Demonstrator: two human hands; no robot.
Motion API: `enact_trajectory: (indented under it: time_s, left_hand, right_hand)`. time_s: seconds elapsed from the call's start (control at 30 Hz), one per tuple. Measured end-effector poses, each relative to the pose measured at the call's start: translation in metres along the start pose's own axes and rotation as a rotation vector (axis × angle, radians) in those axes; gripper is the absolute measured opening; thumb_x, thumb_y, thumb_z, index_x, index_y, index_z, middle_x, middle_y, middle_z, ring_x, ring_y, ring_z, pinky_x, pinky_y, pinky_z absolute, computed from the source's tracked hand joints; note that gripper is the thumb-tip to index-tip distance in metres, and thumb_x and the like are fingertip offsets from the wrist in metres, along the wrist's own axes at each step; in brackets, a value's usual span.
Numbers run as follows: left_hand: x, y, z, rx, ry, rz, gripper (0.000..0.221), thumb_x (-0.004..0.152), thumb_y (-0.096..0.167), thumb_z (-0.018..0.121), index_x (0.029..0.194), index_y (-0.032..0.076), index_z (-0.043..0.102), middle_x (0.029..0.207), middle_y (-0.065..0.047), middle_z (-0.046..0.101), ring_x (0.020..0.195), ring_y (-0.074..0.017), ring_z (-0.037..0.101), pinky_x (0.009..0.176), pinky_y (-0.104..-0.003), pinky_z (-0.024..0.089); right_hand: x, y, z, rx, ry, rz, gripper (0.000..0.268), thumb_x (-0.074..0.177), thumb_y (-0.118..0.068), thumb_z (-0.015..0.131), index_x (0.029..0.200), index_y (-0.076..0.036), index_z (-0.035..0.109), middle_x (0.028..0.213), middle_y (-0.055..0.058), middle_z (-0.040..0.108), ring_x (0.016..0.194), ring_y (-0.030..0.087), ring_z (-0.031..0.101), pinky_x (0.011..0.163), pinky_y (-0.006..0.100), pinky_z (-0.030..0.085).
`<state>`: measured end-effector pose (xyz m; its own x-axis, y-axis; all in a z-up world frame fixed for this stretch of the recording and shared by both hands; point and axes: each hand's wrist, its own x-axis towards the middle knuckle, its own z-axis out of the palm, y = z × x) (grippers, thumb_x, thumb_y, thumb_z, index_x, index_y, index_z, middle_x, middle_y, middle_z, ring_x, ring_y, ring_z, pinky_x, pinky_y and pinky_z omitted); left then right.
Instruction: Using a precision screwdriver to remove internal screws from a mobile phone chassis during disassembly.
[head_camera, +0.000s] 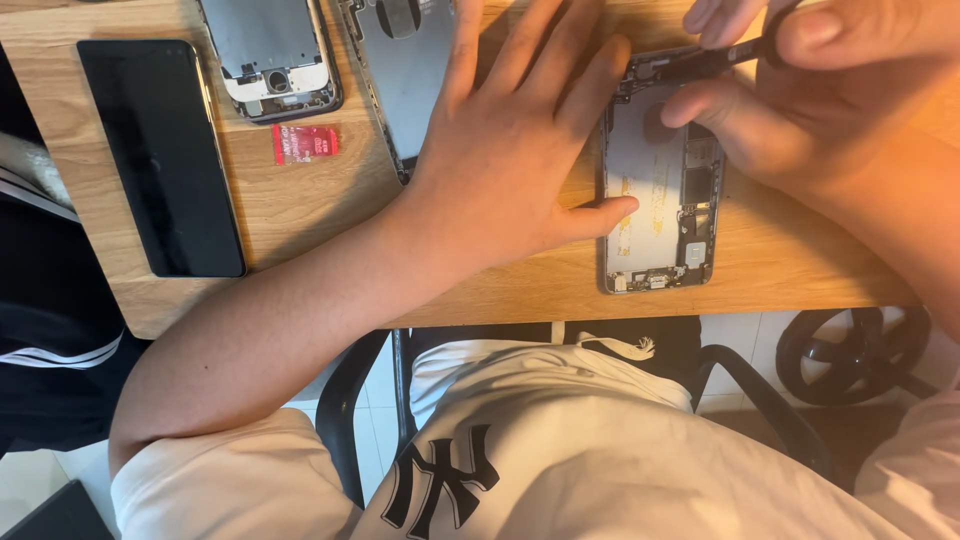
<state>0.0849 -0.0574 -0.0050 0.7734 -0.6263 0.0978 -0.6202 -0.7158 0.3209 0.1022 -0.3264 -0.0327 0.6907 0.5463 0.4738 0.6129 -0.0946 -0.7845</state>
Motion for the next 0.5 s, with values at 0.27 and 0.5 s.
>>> enact_trajectory:
  time_s: [0.27,0.5]
  left_hand:
    - [0.000,-0.001,0.002,0.017,0.066,0.019,0.087,0.082,0.070,0.083,0.133,0.004,0.058,0.145,-0.021,0.052,0.140,-0.0400,0.039,0.117,-0.064,0.018]
    - [0.002,0.000,0.000,0.080,0.083,0.026,0.086,0.080,0.072,0.083,0.129,0.007,0.055,0.136,-0.015,0.056,0.136,-0.0371,0.042,0.114,-0.063,0.023]
  right_hand:
    - [0.013,0.011,0.009,0.029,0.042,-0.127,0.060,0.111,0.028,0.083,0.132,-0.013,0.043,0.115,0.028,0.060,0.108,0.039,0.067,0.103,0.050,0.061]
    - [0.041,0.028,0.026,0.250,0.067,-0.427,0.035,0.108,0.015,0.047,0.132,-0.007,0.034,0.098,0.034,0.052,0.085,0.044,0.058,0.075,0.053,0.055]
